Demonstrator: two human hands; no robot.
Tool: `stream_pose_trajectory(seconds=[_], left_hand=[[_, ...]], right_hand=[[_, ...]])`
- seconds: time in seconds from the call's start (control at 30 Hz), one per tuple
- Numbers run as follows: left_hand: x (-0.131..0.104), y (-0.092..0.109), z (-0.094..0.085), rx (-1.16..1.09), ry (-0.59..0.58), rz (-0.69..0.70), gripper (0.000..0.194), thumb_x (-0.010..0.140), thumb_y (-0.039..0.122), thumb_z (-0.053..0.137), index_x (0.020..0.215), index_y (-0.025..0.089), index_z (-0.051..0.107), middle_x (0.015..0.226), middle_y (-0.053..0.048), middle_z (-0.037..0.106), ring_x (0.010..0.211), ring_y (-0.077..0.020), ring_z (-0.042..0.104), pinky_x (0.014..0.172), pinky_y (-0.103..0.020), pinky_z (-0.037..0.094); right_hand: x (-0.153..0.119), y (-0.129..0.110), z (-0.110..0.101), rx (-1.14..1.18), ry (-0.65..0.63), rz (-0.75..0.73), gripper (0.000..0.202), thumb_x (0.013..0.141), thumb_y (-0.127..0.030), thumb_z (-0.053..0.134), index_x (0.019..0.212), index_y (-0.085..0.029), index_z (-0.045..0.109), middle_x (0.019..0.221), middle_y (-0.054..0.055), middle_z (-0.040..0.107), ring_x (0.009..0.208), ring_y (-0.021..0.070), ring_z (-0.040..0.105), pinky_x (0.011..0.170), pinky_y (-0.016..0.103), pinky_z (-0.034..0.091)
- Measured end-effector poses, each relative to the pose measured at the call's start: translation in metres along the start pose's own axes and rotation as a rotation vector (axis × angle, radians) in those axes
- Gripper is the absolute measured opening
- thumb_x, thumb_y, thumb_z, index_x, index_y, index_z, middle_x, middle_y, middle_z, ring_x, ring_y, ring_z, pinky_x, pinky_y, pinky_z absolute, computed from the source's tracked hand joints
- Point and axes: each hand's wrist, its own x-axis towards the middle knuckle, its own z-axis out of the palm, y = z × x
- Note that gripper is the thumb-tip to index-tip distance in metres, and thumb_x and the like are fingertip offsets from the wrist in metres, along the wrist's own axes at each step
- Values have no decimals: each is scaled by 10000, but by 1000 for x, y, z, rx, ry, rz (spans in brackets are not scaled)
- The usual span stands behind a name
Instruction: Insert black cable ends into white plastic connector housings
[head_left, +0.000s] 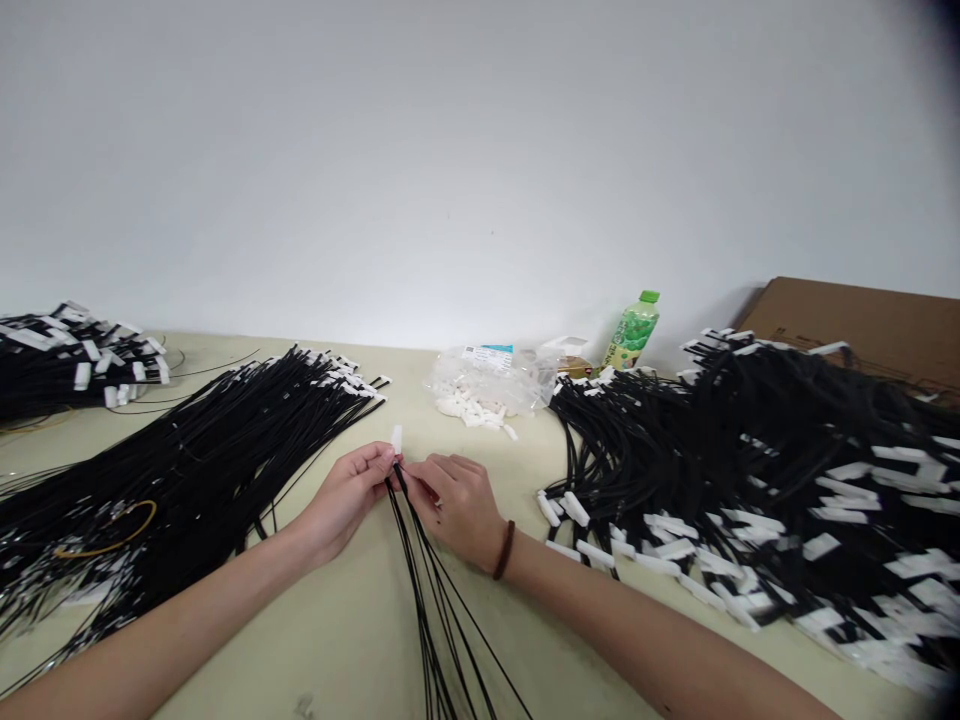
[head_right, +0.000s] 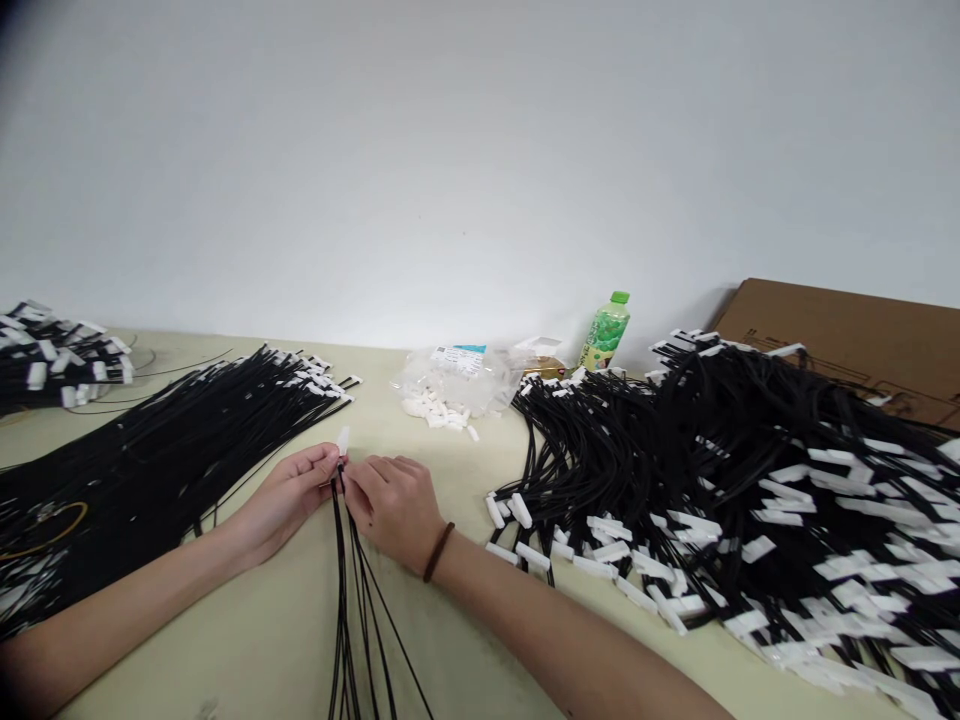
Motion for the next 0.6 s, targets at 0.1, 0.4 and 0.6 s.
stream_pose_trajectory(seconds=[0.1, 0.4, 0.6], left_hand=[[0, -1, -1, 2, 2, -4, 192, 703, 304, 626, 680, 131, 547, 663, -1, 513, 646, -93, 457, 668, -209, 385], [-1, 2, 1, -5, 16, -7, 196, 680, 297, 648, 674, 128, 547, 658, -2, 509, 639, -97, 457, 664, -214, 389], [-2, 4, 4, -8, 29, -9, 191, 675, 289, 651, 665, 128, 549, 646, 1, 510, 625, -95, 456, 651, -210, 385]], right_hand=[[0, 0, 0, 5, 4, -4, 102, 828, -198, 442, 776, -166, 524, 645, -13, 544, 589, 74, 462, 600, 209, 338], [0, -1, -1, 6, -3, -7, 110, 830, -193, 438, 777, -167, 530, 642, -13, 549, 588, 74, 468, 601, 210, 339], [0, -1, 0, 6, -5, -16, 108, 830, -190, 437, 777, -169, 529, 645, -13, 551, 589, 74, 471, 600, 211, 341]])
